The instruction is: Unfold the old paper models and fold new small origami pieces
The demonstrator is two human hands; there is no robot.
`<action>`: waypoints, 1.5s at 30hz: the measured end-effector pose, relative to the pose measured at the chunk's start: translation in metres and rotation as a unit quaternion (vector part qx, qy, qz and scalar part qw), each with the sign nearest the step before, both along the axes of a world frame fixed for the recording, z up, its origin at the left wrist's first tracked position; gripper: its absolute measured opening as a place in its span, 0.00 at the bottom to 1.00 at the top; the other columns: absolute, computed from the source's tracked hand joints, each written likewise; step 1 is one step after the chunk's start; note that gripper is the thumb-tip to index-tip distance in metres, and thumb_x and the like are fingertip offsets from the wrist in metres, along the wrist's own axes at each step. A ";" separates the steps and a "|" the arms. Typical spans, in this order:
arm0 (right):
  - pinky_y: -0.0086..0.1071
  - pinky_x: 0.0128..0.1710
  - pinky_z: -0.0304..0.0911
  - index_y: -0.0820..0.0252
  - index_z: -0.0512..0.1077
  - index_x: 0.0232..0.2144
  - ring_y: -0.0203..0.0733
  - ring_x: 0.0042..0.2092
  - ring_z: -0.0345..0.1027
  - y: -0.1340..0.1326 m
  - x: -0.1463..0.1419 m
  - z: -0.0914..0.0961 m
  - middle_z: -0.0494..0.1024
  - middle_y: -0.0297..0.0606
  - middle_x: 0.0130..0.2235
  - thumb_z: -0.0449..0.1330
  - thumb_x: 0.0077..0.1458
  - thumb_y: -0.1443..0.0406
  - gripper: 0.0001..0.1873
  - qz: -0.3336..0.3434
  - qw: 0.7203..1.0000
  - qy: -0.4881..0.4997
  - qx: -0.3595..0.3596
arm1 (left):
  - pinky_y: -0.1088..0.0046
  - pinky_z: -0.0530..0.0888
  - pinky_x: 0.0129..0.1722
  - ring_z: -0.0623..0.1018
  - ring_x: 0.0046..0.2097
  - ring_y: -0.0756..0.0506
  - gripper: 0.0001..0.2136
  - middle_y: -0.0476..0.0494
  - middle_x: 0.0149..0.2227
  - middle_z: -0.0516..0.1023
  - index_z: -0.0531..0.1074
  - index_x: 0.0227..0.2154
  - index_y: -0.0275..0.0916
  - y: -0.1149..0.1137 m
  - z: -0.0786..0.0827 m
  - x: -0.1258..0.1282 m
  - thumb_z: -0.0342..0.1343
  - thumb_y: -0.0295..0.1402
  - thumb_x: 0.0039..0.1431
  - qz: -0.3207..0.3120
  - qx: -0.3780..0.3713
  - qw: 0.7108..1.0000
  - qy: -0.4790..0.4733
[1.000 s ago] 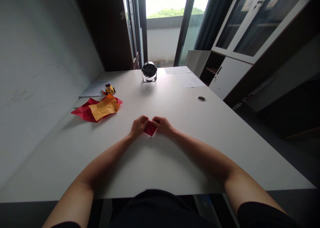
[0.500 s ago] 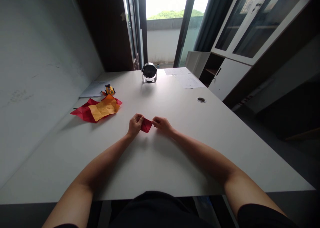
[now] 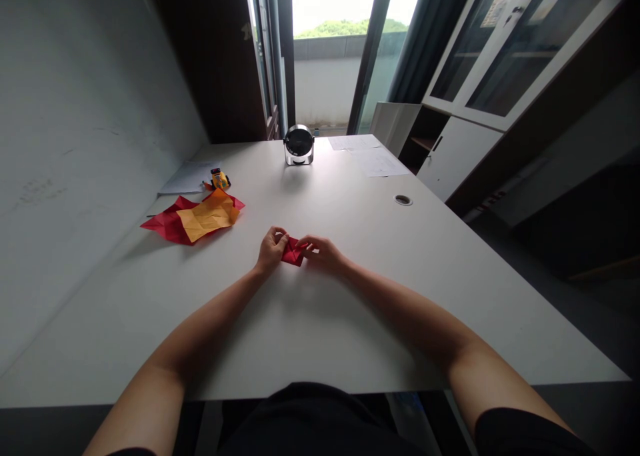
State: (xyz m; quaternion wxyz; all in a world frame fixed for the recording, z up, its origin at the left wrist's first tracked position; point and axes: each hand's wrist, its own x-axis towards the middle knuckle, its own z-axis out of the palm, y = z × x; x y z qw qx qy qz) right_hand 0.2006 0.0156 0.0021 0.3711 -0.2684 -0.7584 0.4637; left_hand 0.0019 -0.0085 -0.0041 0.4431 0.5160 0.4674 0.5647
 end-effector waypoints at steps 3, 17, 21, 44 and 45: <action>0.35 0.40 0.68 0.58 0.78 0.35 0.41 0.37 0.74 0.001 -0.001 -0.003 0.81 0.38 0.36 0.62 0.56 0.61 0.08 -0.035 0.999 -0.010 0.025 | 0.78 0.66 0.25 0.72 0.26 0.52 0.13 0.53 0.27 0.72 0.62 0.38 0.41 -0.002 0.000 0.003 0.60 0.40 0.59 -0.029 -0.014 0.999 -0.005; 0.33 0.36 0.67 0.59 0.76 0.35 0.40 0.34 0.70 0.019 0.003 -0.013 0.78 0.36 0.32 0.65 0.55 0.55 0.14 -0.164 0.978 0.125 -0.023 | 0.72 0.75 0.36 0.79 0.39 0.47 0.17 0.44 0.45 0.75 0.61 0.42 0.41 -0.001 0.002 0.004 0.60 0.44 0.60 -0.057 0.024 0.998 0.013; 0.33 0.37 0.67 0.59 0.76 0.36 0.39 0.35 0.70 0.021 0.002 -0.017 0.79 0.37 0.33 0.66 0.54 0.54 0.14 -0.154 0.976 0.146 -0.040 | 0.73 0.73 0.34 0.79 0.35 0.46 0.16 0.45 0.34 0.78 0.69 0.38 0.39 -0.004 0.001 0.004 0.63 0.45 0.58 -0.069 0.011 0.996 0.063; 0.32 0.33 0.69 0.58 0.77 0.38 0.37 0.30 0.71 0.016 0.000 -0.014 0.79 0.34 0.30 0.61 0.58 0.57 0.12 -0.162 0.984 0.075 -0.026 | 0.65 0.79 0.42 0.83 0.40 0.42 0.19 0.41 0.38 0.83 0.76 0.48 0.37 -0.001 -0.005 0.000 0.58 0.45 0.62 -0.023 0.017 0.997 0.068; 0.32 0.32 0.68 0.58 0.77 0.38 0.36 0.29 0.70 0.015 0.000 -0.013 0.78 0.34 0.29 0.60 0.58 0.58 0.11 -0.164 0.984 0.060 -0.021 | 0.66 0.79 0.41 0.83 0.40 0.42 0.19 0.41 0.38 0.83 0.77 0.46 0.36 -0.002 -0.005 0.000 0.58 0.46 0.62 -0.028 0.016 0.997 0.069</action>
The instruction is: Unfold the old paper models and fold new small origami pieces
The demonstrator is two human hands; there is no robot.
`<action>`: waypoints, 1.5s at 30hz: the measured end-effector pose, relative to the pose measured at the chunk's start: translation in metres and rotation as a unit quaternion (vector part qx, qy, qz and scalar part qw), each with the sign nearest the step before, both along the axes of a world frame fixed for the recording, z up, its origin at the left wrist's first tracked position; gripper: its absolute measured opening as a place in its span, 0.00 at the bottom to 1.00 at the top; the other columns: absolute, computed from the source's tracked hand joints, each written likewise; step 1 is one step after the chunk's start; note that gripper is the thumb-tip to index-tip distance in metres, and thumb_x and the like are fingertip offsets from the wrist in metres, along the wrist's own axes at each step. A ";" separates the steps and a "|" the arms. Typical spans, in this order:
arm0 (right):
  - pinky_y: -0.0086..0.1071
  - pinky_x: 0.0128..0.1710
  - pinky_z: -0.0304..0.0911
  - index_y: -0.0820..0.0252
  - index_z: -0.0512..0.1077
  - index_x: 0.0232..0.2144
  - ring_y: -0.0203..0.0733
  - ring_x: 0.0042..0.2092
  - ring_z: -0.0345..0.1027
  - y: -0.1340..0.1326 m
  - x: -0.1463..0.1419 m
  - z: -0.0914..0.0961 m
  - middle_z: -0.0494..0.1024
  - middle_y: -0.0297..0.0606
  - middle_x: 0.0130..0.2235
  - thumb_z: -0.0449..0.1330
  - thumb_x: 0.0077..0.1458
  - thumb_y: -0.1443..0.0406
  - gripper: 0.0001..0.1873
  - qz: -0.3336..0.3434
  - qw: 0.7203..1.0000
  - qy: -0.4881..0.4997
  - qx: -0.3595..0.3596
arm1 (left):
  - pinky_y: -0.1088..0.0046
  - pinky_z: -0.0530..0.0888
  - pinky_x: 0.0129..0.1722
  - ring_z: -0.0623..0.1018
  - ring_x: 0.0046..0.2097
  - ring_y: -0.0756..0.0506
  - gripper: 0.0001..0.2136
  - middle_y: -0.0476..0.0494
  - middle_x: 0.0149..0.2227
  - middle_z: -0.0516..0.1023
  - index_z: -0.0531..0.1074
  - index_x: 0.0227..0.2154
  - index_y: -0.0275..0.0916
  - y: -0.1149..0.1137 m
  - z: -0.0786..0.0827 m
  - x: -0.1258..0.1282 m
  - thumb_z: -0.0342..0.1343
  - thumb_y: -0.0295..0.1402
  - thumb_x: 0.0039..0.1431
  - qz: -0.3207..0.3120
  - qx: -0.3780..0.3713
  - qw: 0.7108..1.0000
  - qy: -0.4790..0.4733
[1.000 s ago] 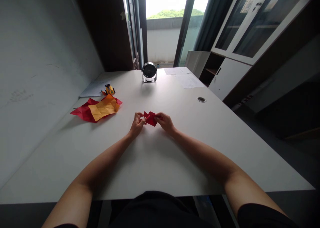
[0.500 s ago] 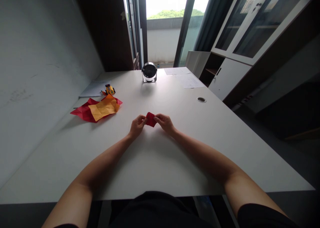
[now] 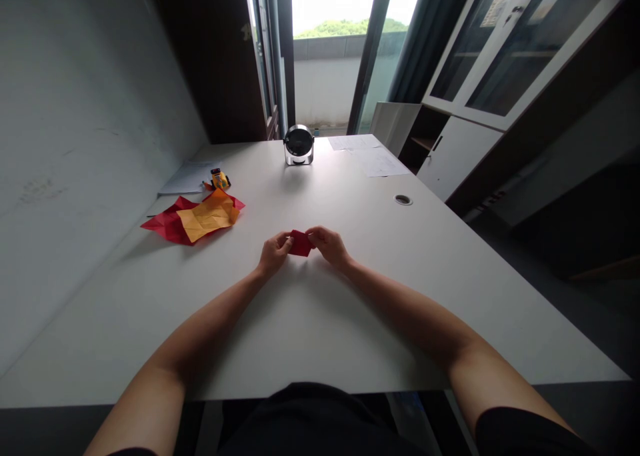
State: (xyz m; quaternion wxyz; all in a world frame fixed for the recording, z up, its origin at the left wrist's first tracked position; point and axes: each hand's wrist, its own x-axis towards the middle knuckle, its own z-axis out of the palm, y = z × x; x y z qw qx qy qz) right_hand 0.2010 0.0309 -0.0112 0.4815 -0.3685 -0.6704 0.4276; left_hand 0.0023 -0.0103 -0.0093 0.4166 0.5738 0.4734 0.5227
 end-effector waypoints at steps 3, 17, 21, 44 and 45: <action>0.30 0.30 0.65 0.58 0.78 0.37 0.35 0.28 0.68 -0.002 0.001 0.002 0.77 0.33 0.28 0.59 0.59 0.58 0.11 0.007 0.999 -0.037 0.005 | 0.68 0.79 0.39 0.82 0.39 0.43 0.19 0.41 0.38 0.83 0.78 0.44 0.37 -0.002 0.002 0.001 0.59 0.47 0.61 -0.008 0.001 1.000 0.010; 0.30 0.30 0.61 0.59 0.73 0.29 0.37 0.28 0.67 -0.004 0.004 0.005 0.76 0.34 0.25 0.60 0.59 0.51 0.17 0.017 0.998 -0.059 -0.014 | 0.73 0.75 0.32 0.77 0.33 0.47 0.18 0.46 0.31 0.78 0.73 0.36 0.37 -0.002 0.006 0.000 0.61 0.49 0.59 0.025 -0.006 1.000 -0.012; 0.30 0.31 0.60 0.59 0.72 0.28 0.36 0.28 0.66 -0.003 0.005 0.006 0.75 0.33 0.25 0.58 0.61 0.52 0.18 0.023 0.998 -0.062 0.003 | 0.73 0.74 0.34 0.77 0.34 0.47 0.17 0.46 0.33 0.78 0.73 0.36 0.37 0.000 0.002 0.000 0.62 0.47 0.58 0.003 0.004 1.000 0.003; 0.29 0.25 0.54 0.58 0.69 0.27 0.34 0.27 0.58 -0.007 0.000 0.003 0.69 0.31 0.24 0.58 0.59 0.48 0.20 0.029 0.994 -0.106 0.001 | 0.74 0.69 0.32 0.74 0.30 0.48 0.14 0.48 0.28 0.79 0.78 0.37 0.39 -0.004 0.007 0.001 0.56 0.45 0.63 -0.052 0.010 0.990 0.127; 0.29 0.25 0.54 0.58 0.68 0.26 0.35 0.27 0.57 -0.008 0.000 0.004 0.68 0.32 0.24 0.56 0.61 0.47 0.22 0.028 0.995 -0.097 -0.002 | 0.74 0.69 0.33 0.75 0.30 0.48 0.14 0.48 0.28 0.79 0.78 0.37 0.39 -0.004 0.007 0.002 0.56 0.45 0.63 -0.060 0.009 0.990 0.130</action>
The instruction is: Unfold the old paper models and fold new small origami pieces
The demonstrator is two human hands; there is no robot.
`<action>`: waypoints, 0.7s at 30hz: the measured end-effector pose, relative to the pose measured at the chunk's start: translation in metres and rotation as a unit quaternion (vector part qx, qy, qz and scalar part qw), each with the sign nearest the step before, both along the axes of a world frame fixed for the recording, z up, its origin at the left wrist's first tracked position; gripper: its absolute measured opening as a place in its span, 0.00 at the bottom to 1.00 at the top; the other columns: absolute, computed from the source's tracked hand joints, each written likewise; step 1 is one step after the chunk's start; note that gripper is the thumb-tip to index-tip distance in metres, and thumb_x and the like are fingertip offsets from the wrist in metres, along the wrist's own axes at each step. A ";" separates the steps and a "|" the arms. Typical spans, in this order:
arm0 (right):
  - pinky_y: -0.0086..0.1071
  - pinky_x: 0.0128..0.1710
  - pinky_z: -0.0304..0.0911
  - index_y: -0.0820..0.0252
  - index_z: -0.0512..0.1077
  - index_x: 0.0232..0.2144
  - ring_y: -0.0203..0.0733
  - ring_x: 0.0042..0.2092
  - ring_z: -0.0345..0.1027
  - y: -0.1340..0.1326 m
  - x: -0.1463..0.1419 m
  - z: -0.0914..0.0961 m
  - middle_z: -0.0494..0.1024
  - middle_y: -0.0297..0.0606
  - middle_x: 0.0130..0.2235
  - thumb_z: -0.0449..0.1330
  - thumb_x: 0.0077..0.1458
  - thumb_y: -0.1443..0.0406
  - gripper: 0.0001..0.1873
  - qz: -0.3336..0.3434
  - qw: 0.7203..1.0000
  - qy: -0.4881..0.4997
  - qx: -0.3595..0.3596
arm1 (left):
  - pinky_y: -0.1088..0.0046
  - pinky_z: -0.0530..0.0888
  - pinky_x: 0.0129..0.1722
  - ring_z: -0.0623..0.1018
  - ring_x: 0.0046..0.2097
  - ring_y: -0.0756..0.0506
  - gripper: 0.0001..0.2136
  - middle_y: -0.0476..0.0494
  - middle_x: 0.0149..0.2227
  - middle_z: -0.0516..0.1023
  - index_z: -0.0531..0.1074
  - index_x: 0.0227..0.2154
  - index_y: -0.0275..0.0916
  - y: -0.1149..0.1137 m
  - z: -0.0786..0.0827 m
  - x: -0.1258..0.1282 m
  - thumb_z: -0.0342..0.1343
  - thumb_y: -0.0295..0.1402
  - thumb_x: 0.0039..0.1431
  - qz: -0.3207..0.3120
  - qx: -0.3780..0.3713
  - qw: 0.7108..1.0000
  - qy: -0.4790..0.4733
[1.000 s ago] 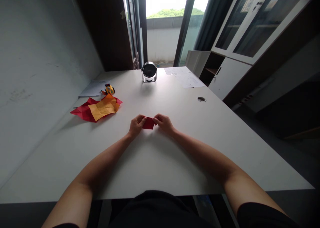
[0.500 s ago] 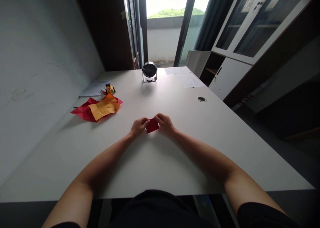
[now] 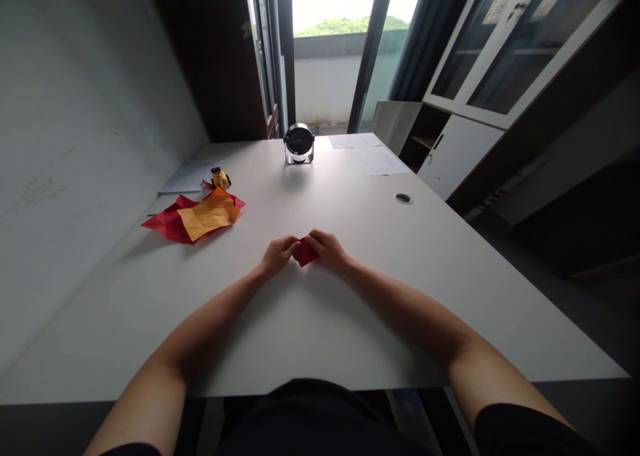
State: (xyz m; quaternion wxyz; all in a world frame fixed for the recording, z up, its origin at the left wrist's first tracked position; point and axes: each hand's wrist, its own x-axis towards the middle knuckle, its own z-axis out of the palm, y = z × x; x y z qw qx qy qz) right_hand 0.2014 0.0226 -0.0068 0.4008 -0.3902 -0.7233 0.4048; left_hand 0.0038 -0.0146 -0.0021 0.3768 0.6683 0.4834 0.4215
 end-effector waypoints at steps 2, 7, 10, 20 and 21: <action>0.30 0.24 0.53 0.58 0.66 0.25 0.35 0.26 0.56 -0.002 0.001 0.002 0.66 0.32 0.23 0.54 0.62 0.46 0.25 -0.004 1.000 0.014 -0.005 | 0.74 0.70 0.33 0.75 0.28 0.48 0.14 0.49 0.26 0.78 0.78 0.38 0.40 -0.001 0.000 0.000 0.56 0.44 0.63 -0.011 0.002 1.000 0.010; 0.31 0.24 0.52 0.57 0.62 0.22 0.35 0.25 0.55 -0.003 0.001 0.005 0.64 0.32 0.23 0.54 0.62 0.43 0.28 -0.018 1.000 0.025 -0.004 | 0.74 0.69 0.32 0.74 0.27 0.48 0.13 0.50 0.23 0.77 0.80 0.37 0.41 -0.002 0.002 0.001 0.56 0.45 0.62 -0.009 0.010 0.999 0.043; 0.31 0.24 0.53 0.56 0.62 0.22 0.36 0.25 0.54 0.000 0.000 0.004 0.63 0.32 0.22 0.53 0.62 0.42 0.28 -0.034 0.999 0.043 -0.006 | 0.74 0.68 0.31 0.74 0.28 0.48 0.13 0.50 0.25 0.79 0.81 0.34 0.41 -0.002 0.005 0.001 0.57 0.44 0.62 -0.005 0.025 0.997 0.072; 0.32 0.31 0.62 0.59 0.72 0.35 0.37 0.30 0.65 0.003 0.003 0.007 0.73 0.34 0.28 0.65 0.54 0.47 0.22 0.033 0.984 0.162 -0.063 | 0.75 0.64 0.24 0.68 0.23 0.51 0.17 0.51 0.21 0.72 0.80 0.38 0.36 0.007 -0.003 -0.006 0.60 0.47 0.60 0.035 -0.012 0.993 -0.114; 0.32 0.31 0.62 0.59 0.72 0.35 0.38 0.30 0.65 0.003 0.003 0.007 0.74 0.34 0.28 0.65 0.53 0.47 0.21 0.035 0.984 0.165 -0.065 | 0.75 0.63 0.23 0.67 0.22 0.52 0.17 0.52 0.20 0.70 0.80 0.39 0.36 0.008 -0.004 -0.006 0.60 0.47 0.60 0.035 -0.016 0.991 -0.128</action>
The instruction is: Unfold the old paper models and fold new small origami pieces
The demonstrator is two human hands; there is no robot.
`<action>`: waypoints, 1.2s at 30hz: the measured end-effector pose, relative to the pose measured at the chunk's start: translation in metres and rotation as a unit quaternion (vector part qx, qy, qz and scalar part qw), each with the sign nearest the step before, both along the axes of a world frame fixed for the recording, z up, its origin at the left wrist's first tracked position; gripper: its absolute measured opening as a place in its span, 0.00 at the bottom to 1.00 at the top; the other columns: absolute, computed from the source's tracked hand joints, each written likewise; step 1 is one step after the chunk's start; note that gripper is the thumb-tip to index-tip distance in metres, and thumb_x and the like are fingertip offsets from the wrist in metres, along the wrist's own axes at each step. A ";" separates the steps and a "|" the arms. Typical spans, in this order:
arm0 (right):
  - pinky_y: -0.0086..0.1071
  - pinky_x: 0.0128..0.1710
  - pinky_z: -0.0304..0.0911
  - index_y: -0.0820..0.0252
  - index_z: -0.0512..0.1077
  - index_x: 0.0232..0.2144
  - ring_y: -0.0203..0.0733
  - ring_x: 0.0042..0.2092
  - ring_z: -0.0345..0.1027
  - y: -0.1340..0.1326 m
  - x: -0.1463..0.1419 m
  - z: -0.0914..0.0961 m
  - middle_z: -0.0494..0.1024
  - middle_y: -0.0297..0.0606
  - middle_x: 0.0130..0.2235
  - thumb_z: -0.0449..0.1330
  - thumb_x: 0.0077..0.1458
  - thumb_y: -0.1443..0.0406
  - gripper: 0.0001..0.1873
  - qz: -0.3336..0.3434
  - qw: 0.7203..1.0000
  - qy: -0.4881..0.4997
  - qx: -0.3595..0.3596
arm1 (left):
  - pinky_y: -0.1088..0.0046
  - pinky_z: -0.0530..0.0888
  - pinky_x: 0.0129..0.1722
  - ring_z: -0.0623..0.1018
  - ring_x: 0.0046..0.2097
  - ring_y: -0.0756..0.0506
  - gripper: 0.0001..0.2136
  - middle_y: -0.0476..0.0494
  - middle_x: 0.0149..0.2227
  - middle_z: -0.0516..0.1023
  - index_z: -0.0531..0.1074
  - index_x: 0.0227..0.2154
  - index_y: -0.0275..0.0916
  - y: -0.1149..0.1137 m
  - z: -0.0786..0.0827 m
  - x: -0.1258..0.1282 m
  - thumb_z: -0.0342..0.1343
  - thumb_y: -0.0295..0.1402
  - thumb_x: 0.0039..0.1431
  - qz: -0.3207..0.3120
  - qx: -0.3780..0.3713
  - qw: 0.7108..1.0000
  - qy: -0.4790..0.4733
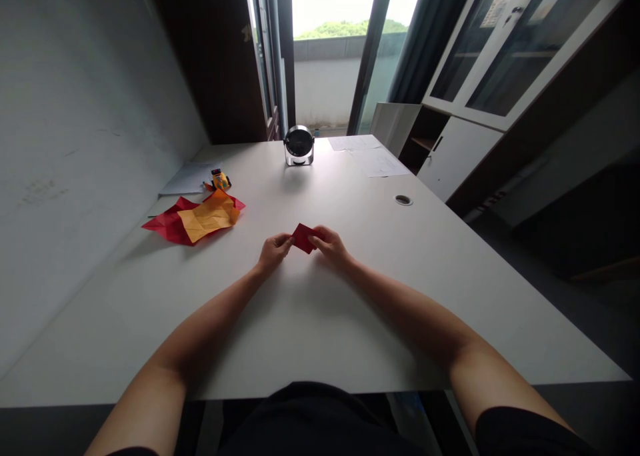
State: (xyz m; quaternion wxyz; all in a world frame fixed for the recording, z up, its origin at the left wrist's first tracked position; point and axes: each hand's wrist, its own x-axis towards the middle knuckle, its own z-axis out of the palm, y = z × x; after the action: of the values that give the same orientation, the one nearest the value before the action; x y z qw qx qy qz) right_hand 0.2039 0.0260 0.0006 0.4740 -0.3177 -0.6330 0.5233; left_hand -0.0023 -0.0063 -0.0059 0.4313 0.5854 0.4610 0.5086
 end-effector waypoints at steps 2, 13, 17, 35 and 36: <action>0.33 0.32 0.63 0.59 0.73 0.34 0.38 0.30 0.65 0.001 0.000 0.000 0.74 0.34 0.28 0.66 0.52 0.48 0.20 -0.005 1.000 0.005 -0.007 | 0.75 0.65 0.24 0.67 0.22 0.52 0.18 0.52 0.19 0.69 0.80 0.39 0.36 0.001 -0.001 0.000 0.61 0.47 0.59 -0.002 -0.008 1.000 -0.021; 0.35 0.39 0.65 0.61 0.79 0.39 0.41 0.35 0.70 0.000 0.001 0.002 0.79 0.39 0.33 0.65 0.55 0.48 0.22 0.050 0.998 -0.001 -0.039 | 0.74 0.73 0.28 0.76 0.26 0.51 0.13 0.45 0.29 0.79 0.79 0.40 0.35 -0.002 -0.003 0.002 0.60 0.39 0.60 -0.038 -0.004 0.999 0.009; 0.36 0.43 0.67 0.58 0.79 0.36 0.42 0.41 0.72 0.002 -0.001 -0.001 0.79 0.40 0.39 0.66 0.54 0.49 0.19 0.037 0.999 -0.022 0.023 | 0.69 0.78 0.40 0.82 0.37 0.45 0.14 0.39 0.41 0.82 0.76 0.46 0.35 -0.003 0.001 0.003 0.60 0.37 0.60 -0.062 0.012 0.998 -0.012; 0.35 0.37 0.68 0.57 0.71 0.39 0.39 0.33 0.72 0.008 -0.002 -0.012 0.79 0.36 0.33 0.66 0.55 0.51 0.18 -0.019 0.999 0.014 0.025 | 0.69 0.78 0.35 0.83 0.33 0.45 0.17 0.44 0.36 0.80 0.66 0.37 0.38 -0.005 0.000 0.008 0.59 0.48 0.62 -0.016 0.024 0.999 -0.017; 0.35 0.37 0.69 0.56 0.71 0.42 0.39 0.33 0.73 0.007 -0.002 -0.011 0.80 0.36 0.33 0.66 0.55 0.51 0.19 -0.018 0.999 0.017 0.023 | 0.69 0.78 0.35 0.83 0.33 0.46 0.16 0.44 0.36 0.81 0.66 0.37 0.39 -0.006 0.001 0.008 0.59 0.47 0.62 -0.016 0.022 1.000 -0.016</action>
State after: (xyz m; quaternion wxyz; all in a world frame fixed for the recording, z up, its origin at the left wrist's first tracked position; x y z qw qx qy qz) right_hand 0.2017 0.0333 -0.0103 0.5012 -0.3094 -0.6311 0.5048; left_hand 0.0054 -0.0121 -0.0050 0.4334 0.5939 0.4337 0.5208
